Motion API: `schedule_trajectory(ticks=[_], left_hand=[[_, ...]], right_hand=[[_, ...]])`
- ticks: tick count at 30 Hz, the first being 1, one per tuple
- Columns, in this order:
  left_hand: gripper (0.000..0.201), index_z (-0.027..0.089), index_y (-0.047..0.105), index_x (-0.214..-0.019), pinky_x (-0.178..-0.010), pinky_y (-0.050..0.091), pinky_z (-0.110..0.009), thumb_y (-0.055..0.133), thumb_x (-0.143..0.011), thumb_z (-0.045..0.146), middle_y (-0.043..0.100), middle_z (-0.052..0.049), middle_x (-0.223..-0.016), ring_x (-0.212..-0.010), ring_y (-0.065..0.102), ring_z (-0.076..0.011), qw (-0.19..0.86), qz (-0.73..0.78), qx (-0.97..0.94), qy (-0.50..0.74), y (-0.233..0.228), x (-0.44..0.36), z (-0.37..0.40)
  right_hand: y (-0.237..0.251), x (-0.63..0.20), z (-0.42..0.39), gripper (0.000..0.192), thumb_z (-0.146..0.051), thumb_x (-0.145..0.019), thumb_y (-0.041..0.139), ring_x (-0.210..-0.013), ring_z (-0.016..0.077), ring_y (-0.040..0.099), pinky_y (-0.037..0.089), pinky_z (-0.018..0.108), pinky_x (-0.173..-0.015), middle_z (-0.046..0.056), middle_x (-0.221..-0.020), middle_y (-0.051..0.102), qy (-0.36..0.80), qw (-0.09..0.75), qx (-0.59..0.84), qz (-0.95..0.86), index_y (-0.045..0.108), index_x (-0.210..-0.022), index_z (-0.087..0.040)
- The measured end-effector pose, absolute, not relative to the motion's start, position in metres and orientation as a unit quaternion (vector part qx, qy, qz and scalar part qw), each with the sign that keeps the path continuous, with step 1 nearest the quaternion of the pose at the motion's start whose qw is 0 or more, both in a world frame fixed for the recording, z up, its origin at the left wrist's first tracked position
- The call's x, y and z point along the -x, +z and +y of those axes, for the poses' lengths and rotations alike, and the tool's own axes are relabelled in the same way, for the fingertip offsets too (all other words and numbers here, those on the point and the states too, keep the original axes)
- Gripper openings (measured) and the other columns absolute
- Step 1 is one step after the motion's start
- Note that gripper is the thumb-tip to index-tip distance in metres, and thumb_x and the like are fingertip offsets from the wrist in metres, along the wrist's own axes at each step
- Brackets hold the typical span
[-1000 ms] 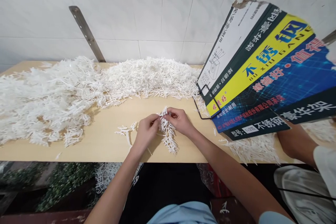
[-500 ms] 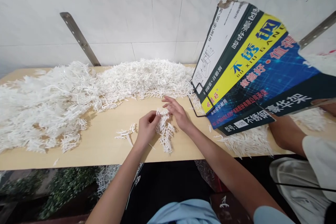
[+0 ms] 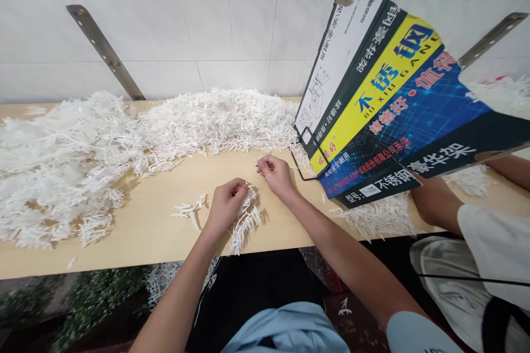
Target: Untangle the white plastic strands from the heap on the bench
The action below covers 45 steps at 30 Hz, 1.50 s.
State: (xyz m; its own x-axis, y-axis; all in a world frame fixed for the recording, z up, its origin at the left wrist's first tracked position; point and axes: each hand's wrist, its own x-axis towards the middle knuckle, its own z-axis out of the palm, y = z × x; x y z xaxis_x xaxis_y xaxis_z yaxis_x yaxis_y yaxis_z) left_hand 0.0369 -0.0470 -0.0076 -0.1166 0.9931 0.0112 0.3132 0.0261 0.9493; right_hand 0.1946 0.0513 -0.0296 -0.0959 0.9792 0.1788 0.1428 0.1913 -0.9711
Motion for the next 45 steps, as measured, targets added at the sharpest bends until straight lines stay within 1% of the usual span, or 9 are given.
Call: schedule_trajectory(ticks=[4,8,11,20,24,27,32,39,45], left_hand=[[0.031,0.019,0.068,-0.09,-0.059,0.032,-0.027,0.058,-0.095,0.048,0.053,0.003,-0.066,-0.061,0.042,-0.0139,0.369,0.598,-0.514,0.492,-0.011,-0.037,-0.043],[0.034,0.019,0.07,-0.096,-0.06,0.033,-0.026,0.057,-0.097,0.051,0.059,0.001,-0.072,-0.064,0.045,-0.0142,0.365,0.588,-0.528,0.492,-0.015,-0.035,-0.041],[0.035,0.019,0.072,-0.1,-0.06,0.033,-0.026,0.056,-0.098,0.05,0.058,0.002,-0.071,-0.063,0.045,-0.0144,0.362,0.59,-0.548,0.47,-0.013,-0.039,-0.04],[0.034,0.021,0.061,-0.079,-0.056,0.026,-0.027,0.054,-0.098,0.048,0.042,0.005,-0.057,-0.055,0.038,-0.0136,0.347,0.617,-0.583,0.399,-0.013,-0.049,-0.045],[0.036,0.021,0.054,-0.078,-0.056,0.027,-0.026,0.053,-0.1,0.05,0.039,0.005,-0.061,-0.057,0.035,-0.013,0.364,0.613,-0.542,0.445,-0.012,-0.042,-0.054],[0.035,0.022,0.054,-0.082,-0.058,0.029,-0.026,0.05,-0.102,0.051,0.042,0.005,-0.063,-0.059,0.038,-0.0137,0.357,0.607,-0.539,0.463,-0.009,-0.041,-0.055],[0.034,0.022,0.058,-0.083,-0.059,0.029,-0.027,0.05,-0.102,0.05,0.045,0.005,-0.061,-0.059,0.041,-0.0143,0.331,0.619,-0.562,0.437,-0.011,-0.045,-0.047],[0.031,0.023,0.056,-0.077,-0.057,0.025,-0.028,0.053,-0.099,0.045,0.041,0.006,-0.052,-0.051,0.039,-0.0144,0.322,0.635,-0.594,0.375,-0.013,-0.049,-0.048],[0.032,0.023,0.056,-0.083,-0.062,0.035,-0.026,0.051,-0.101,0.048,0.053,0.004,-0.064,-0.061,0.049,-0.0146,0.346,0.623,-0.495,0.497,-0.009,-0.045,-0.056]], right_hand=[[-0.017,-0.197,0.043,0.043,-0.038,-0.092,0.067,-0.108,0.0204,0.069,0.055,0.031,-0.088,0.008,-0.129,0.075,0.466,0.425,0.386,-0.673,0.069,-0.132,-0.023],[-0.013,-0.199,0.034,0.032,-0.047,-0.093,0.068,-0.092,0.0222,0.072,0.053,0.032,-0.082,0.005,-0.096,0.081,0.486,0.331,0.351,-0.729,0.082,-0.101,-0.021],[-0.018,-0.198,0.032,0.032,-0.048,-0.086,0.073,-0.071,0.0201,0.068,0.048,0.029,-0.067,0.004,-0.073,0.077,0.45,0.372,0.411,-0.7,0.081,-0.077,-0.018],[-0.029,-0.201,0.048,0.04,-0.05,-0.094,0.056,-0.059,0.0156,0.056,0.044,0.028,-0.057,0.003,-0.064,0.065,0.415,0.538,0.518,-0.52,0.065,-0.07,-0.019],[-0.022,-0.199,0.054,0.026,-0.039,-0.091,0.064,-0.085,0.0182,0.066,0.051,0.029,-0.074,0.008,-0.102,0.078,0.403,0.509,0.459,-0.607,0.074,-0.106,-0.02],[-0.013,-0.201,0.048,0.042,-0.039,-0.095,0.062,-0.099,0.0191,0.067,0.053,0.03,-0.082,0.006,-0.122,0.076,0.452,0.442,0.382,-0.674,0.067,-0.135,-0.026],[-0.015,-0.207,0.037,0.029,-0.042,-0.092,0.067,-0.067,0.016,0.061,0.043,0.027,-0.064,0.001,-0.07,0.072,0.447,0.334,0.38,-0.738,0.08,-0.082,-0.018],[-0.03,-0.207,0.055,0.046,-0.054,-0.098,0.053,-0.052,0.0142,0.045,0.036,0.028,-0.053,0.0,-0.056,0.054,0.4,0.5,0.512,-0.572,0.064,-0.069,-0.021],[-0.019,-0.202,0.05,0.035,-0.039,-0.095,0.063,-0.109,0.0229,0.066,0.052,0.033,-0.089,0.009,-0.127,0.072,0.366,0.466,0.414,-0.691,0.071,-0.125,-0.023]])
